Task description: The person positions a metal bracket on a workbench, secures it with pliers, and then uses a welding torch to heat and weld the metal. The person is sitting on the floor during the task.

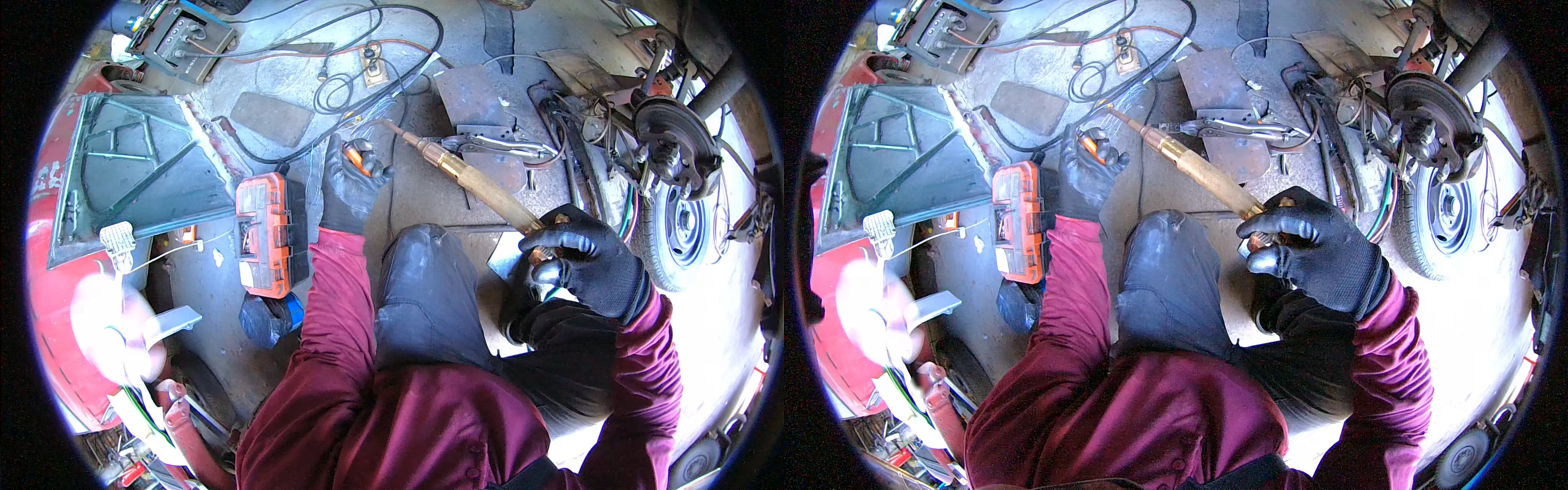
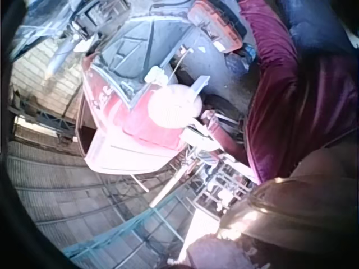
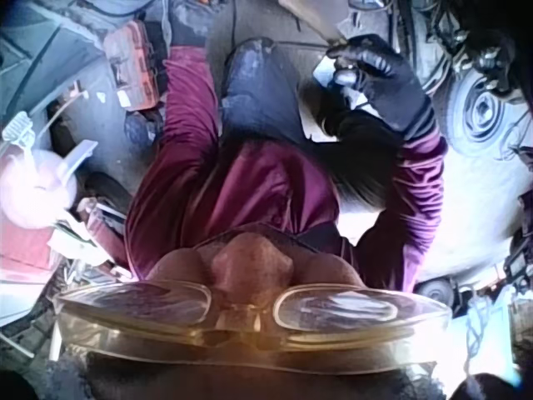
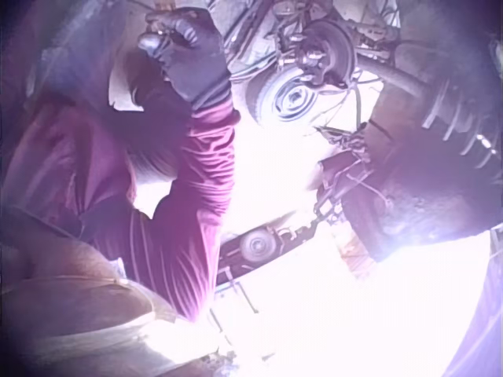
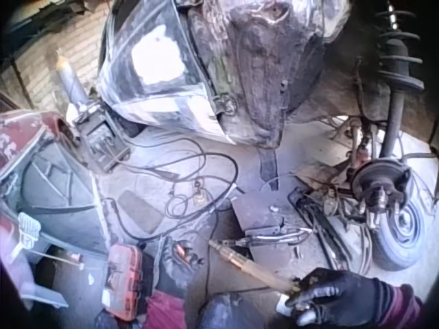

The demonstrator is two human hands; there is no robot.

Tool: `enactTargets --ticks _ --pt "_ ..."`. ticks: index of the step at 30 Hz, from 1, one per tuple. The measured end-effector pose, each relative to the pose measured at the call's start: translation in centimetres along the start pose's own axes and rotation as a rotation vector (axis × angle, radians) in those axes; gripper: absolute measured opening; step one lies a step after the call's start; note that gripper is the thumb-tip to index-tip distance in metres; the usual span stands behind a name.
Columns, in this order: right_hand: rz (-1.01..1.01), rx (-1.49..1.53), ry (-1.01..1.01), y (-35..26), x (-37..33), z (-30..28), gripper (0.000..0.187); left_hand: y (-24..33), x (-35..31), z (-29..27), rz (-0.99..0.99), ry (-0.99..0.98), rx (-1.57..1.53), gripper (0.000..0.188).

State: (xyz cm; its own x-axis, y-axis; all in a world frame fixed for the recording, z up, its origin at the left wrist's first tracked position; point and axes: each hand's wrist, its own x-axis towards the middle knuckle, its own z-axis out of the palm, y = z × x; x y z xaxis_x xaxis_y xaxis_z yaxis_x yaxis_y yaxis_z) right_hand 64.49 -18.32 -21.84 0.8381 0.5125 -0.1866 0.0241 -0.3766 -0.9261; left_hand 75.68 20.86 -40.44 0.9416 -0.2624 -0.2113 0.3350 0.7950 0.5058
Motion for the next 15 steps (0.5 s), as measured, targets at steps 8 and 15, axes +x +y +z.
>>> enactTargets --ticks 8,15 --pt "0.001 0.021 0.009 0.3 -0.3 0.1 0.041 -0.9 -0.8 1.3 0.046 -0.016 -0.082 0.036" --pt "-0.034 -0.009 0.05 0.3 -0.5 -0.8 0.031 -2.5 -0.7 3.0 0.038 -0.218 -0.191 0.041"
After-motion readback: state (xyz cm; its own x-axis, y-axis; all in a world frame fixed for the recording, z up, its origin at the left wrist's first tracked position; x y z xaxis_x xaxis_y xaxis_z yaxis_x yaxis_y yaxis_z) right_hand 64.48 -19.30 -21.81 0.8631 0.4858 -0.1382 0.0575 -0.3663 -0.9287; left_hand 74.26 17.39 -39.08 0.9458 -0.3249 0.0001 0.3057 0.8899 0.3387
